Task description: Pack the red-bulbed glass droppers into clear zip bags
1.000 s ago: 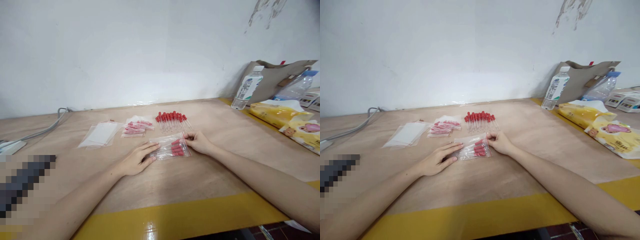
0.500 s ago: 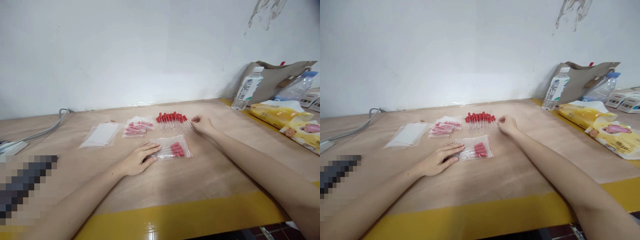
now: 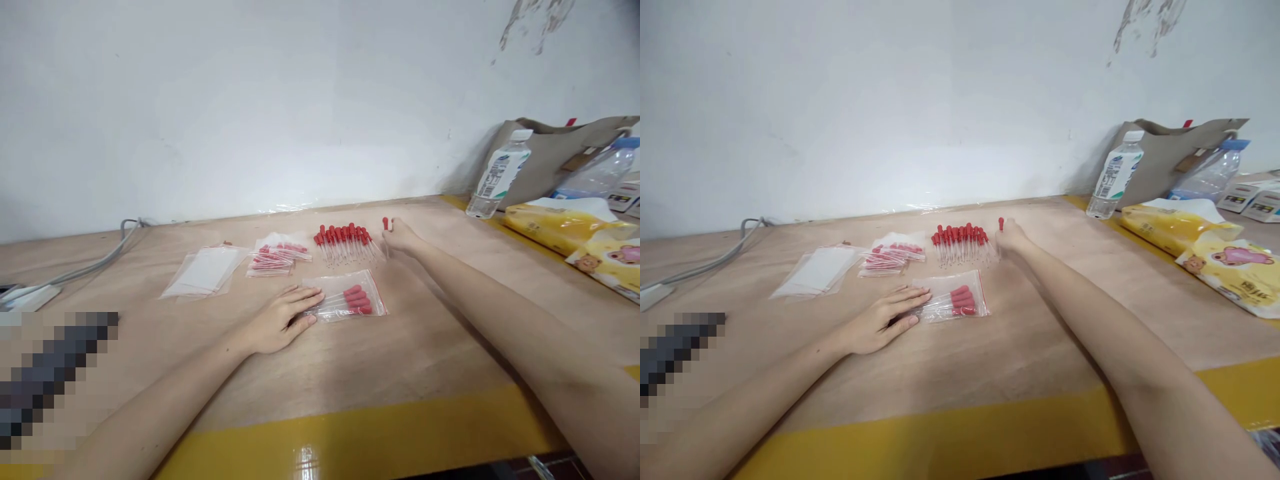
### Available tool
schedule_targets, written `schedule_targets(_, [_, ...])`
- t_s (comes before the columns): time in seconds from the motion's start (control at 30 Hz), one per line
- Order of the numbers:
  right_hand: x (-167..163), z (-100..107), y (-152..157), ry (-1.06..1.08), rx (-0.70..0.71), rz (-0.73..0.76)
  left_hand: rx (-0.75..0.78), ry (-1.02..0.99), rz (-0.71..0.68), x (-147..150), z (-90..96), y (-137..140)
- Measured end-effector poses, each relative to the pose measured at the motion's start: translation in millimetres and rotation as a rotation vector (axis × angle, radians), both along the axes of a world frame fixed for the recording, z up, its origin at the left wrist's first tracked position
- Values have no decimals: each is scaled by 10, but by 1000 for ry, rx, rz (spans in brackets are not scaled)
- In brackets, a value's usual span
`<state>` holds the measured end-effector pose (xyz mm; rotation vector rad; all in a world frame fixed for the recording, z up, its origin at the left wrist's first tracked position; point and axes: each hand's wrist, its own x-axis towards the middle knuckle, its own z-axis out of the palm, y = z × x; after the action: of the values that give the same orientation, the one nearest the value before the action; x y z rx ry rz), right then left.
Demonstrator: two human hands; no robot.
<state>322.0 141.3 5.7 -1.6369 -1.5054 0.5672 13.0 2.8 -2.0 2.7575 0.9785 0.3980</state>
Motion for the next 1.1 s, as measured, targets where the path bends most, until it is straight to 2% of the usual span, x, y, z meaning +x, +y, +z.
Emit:
schedule_targets(0.13, [8,2,-367,277,46,33,2,5,-2,0,-2,7])
schedule_targets(0.2, [-44,-39,-577,435,48,69,4,9,-3,1,-3,10])
schedule_targets(0.3, [-154,-141,-809,575,80,47,12,1,-1,3,-5,12])
schedule_targets(0.43, [-247,-221,-910,666,121,31,16,-4,-3,6,-9,16])
schedule_targets(0.63, [-123,-166,-902,675,206,-69,27,-16,-9,9,-7,15])
schedule_targets(0.73, [-126,-182,-937,727,150,-59,30,-21,-7,6,-6,14])
schedule_targets(0.93, [-380,-203,-1101,921,19,78,19,-8,-9,5,-10,17])
schedule_targets(1.1, [-440,-153,-1174,979,-60,88,9,12,3,16,-2,14])
